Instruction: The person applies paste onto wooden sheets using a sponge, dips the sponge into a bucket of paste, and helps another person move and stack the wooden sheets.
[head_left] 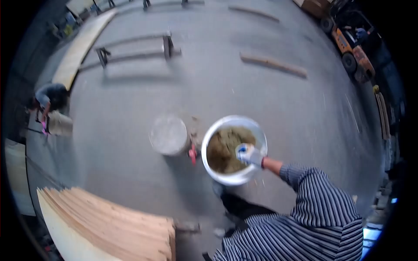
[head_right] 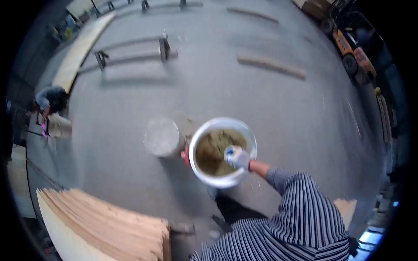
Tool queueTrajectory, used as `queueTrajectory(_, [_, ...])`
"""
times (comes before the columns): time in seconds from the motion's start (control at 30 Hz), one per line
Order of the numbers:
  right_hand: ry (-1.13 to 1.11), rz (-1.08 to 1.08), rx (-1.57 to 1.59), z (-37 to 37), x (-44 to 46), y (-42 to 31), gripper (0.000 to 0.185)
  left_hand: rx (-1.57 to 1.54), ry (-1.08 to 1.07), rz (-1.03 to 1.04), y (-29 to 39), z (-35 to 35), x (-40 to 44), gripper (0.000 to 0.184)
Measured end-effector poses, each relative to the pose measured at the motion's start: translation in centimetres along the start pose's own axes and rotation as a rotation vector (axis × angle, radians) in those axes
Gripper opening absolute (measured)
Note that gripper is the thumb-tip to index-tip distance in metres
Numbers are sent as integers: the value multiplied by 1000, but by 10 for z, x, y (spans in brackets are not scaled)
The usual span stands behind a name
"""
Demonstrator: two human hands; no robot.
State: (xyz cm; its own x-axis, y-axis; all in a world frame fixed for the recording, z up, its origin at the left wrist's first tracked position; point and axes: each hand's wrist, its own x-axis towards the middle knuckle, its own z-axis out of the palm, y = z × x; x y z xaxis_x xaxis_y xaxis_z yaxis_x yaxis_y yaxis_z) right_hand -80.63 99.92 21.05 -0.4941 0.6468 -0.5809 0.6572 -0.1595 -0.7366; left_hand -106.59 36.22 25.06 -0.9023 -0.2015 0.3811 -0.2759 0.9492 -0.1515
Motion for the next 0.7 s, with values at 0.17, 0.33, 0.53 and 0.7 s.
queueTrajectory(0.17, [63, 45, -149, 3, 12, 8, 21, -106, -60, 12, -21, -18, 6, 45])
queueTrajectory(0.33, [28, 119, -109, 12, 25, 13, 24, -263, -120, -57, -27, -22, 6, 45])
queueTrajectory(0.53, [-320, -113, -981, 51, 49, 13, 42, -433, -190, -156, -29, -26, 13, 45])
queueTrajectory(0.7, [-526, -204, -1261, 99, 82, 43, 40, -538, -214, -205, -34, -33, 16, 45])
